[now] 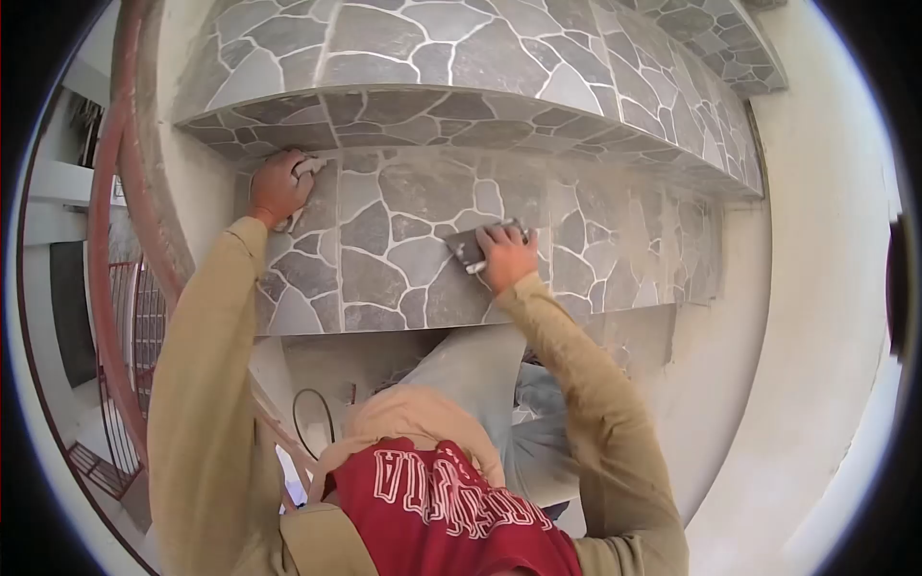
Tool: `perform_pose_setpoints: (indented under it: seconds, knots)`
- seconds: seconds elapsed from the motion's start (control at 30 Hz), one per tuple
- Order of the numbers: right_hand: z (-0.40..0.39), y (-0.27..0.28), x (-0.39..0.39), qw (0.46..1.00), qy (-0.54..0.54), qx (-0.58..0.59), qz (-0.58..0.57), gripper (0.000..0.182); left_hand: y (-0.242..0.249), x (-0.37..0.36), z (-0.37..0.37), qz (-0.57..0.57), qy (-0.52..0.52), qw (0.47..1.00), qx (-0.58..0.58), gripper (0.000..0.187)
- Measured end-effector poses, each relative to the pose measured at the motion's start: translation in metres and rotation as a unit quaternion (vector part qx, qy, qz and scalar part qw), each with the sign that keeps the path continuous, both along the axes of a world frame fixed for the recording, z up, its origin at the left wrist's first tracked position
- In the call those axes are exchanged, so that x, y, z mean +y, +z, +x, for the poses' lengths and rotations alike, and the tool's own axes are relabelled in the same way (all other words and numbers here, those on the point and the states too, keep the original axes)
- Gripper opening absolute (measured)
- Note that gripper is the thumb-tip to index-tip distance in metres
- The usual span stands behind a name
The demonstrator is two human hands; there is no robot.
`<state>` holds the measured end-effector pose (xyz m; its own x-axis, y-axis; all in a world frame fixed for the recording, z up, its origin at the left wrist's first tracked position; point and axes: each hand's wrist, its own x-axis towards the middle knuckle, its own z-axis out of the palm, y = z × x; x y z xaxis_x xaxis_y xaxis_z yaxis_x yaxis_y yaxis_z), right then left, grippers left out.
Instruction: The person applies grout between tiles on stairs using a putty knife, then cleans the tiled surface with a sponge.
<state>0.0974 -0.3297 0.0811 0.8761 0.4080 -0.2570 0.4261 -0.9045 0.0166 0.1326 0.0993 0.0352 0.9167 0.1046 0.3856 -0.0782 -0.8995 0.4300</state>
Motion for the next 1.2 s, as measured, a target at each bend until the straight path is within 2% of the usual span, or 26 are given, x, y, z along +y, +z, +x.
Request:
perform_pose_setpoints:
  seconds: [0.03, 0.07, 0.1, 0.13, 0.17, 0.23, 0.27, 0.33, 0.37, 0.43, 0.5, 0.53, 0.6, 0.63, 0.7, 0.73, 0.77, 0.83, 0.9, 0.97, 1.0, 1.07, 1.1, 1.17, 1.2]
  knots:
    - [0.008, -0.014, -0.003, 1.0, 0.001, -0.003, 0.003, 0.043, 0.003, 0.011, 0.0, 0.003, -0.079, 0.997, 0.014, 0.022]
    - [0.024, -0.036, -0.011, 0.998, -0.012, -0.056, 0.012, 0.041, 0.004, 0.017, -0.002, 0.004, -0.079, 0.997, 0.013, 0.022]
    - [0.047, -0.051, -0.015, 0.994, -0.026, -0.108, 0.019, 0.038, 0.004, 0.02, -0.004, -0.011, -0.033, 0.998, 0.043, 0.023]
    - [0.095, -0.019, -0.008, 0.991, -0.072, -0.069, 0.087, 0.032, -0.006, 0.014, -0.005, -0.038, 0.009, 0.996, 0.075, 0.023]
    - [0.089, -0.026, -0.01, 0.992, -0.071, -0.063, 0.079, 0.032, -0.013, 0.014, -0.012, -0.045, 0.009, 0.996, 0.082, 0.023]
    - [0.102, -0.045, 0.005, 0.992, -0.065, -0.097, 0.05, 0.034, -0.013, 0.026, -0.001, 0.046, -0.04, 0.998, -0.015, 0.024]
    - [0.07, -0.049, 0.01, 0.991, 0.015, -0.131, 0.026, 0.035, -0.011, 0.027, 0.001, 0.044, -0.036, 0.998, -0.014, 0.024]
    - [-0.001, -0.039, 0.024, 0.989, 0.105, -0.068, 0.08, 0.036, -0.005, 0.021, -0.003, 0.0, -0.013, 1.0, 0.025, 0.024]
    - [0.009, -0.048, 0.027, 0.989, 0.109, -0.062, 0.08, 0.036, -0.008, 0.025, 0.0, -0.001, -0.008, 1.0, 0.03, 0.024]
    - [0.032, -0.08, 0.017, 0.979, 0.04, -0.16, 0.116, 0.033, -0.021, 0.026, -0.003, -0.028, 0.007, 0.999, 0.043, 0.025]
    - [0.109, -0.035, 0.035, 0.993, -0.065, -0.073, 0.072, 0.034, -0.017, 0.022, -0.001, -0.028, 0.006, 0.998, 0.058, 0.026]
    - [0.103, -0.036, 0.029, 0.993, -0.063, -0.07, 0.072, 0.034, -0.013, 0.024, -0.001, -0.02, 0.003, 0.998, 0.063, 0.027]
    - [0.104, -0.037, 0.03, 0.999, -0.002, -0.047, -0.004, 0.032, -0.012, 0.025, 0.001, 0.008, 0.018, 0.998, 0.06, 0.028]
    - [0.089, -0.034, 0.031, 0.999, 0.003, -0.053, -0.004, 0.032, -0.016, 0.025, 0.002, 0.026, 0.038, 0.997, 0.069, 0.028]
    - [0.044, -0.041, 0.028, 0.984, 0.077, -0.124, 0.101, 0.029, -0.012, 0.023, 0.008, 0.01, 0.048, 0.997, 0.064, 0.028]
    - [0.063, -0.052, 0.027, 0.977, 0.078, -0.166, 0.108, 0.028, -0.013, 0.022, -0.002, -0.003, 0.051, 0.996, 0.07, 0.027]
    - [0.074, -0.063, 0.021, 0.98, 0.073, -0.148, 0.107, 0.028, -0.014, 0.021, -0.011, -0.005, 0.047, 0.995, 0.088, 0.027]
    - [0.119, -0.016, 0.048, 0.994, -0.031, -0.085, 0.067, 0.033, -0.01, 0.024, 0.001, -0.044, 0.015, 0.997, 0.066, 0.024]
    - [0.089, -0.032, 0.056, 0.991, -0.016, -0.107, 0.074, 0.033, -0.005, 0.024, 0.0, -0.027, 0.012, 0.998, 0.063, 0.024]
    - [0.037, -0.052, 0.058, 0.963, 0.185, -0.125, 0.149, 0.032, -0.004, 0.023, 0.005, -0.022, 0.01, 0.998, 0.063, 0.024]
    - [0.048, -0.059, 0.057, 0.963, 0.188, -0.124, 0.146, 0.032, -0.005, 0.022, 0.005, -0.034, 0.02, 0.998, 0.054, 0.024]
    - [0.072, -0.074, 0.056, 0.983, 0.067, -0.073, 0.152, 0.03, -0.012, 0.02, -0.004, -0.048, 0.028, 0.997, 0.055, 0.024]
    - [0.09, -0.061, 0.06, 0.983, 0.069, -0.073, 0.151, 0.03, -0.014, 0.023, 0.001, -0.037, 0.02, 0.998, 0.039, 0.024]
    - [0.118, -0.013, 0.077, 0.99, 0.006, -0.094, 0.104, 0.033, -0.012, 0.027, -0.001, -0.019, 0.011, 1.0, 0.02, 0.024]
    - [0.11, -0.016, 0.078, 0.998, 0.035, -0.037, 0.041, 0.033, -0.009, 0.028, 0.001, -0.009, 0.012, 0.999, 0.032, 0.024]
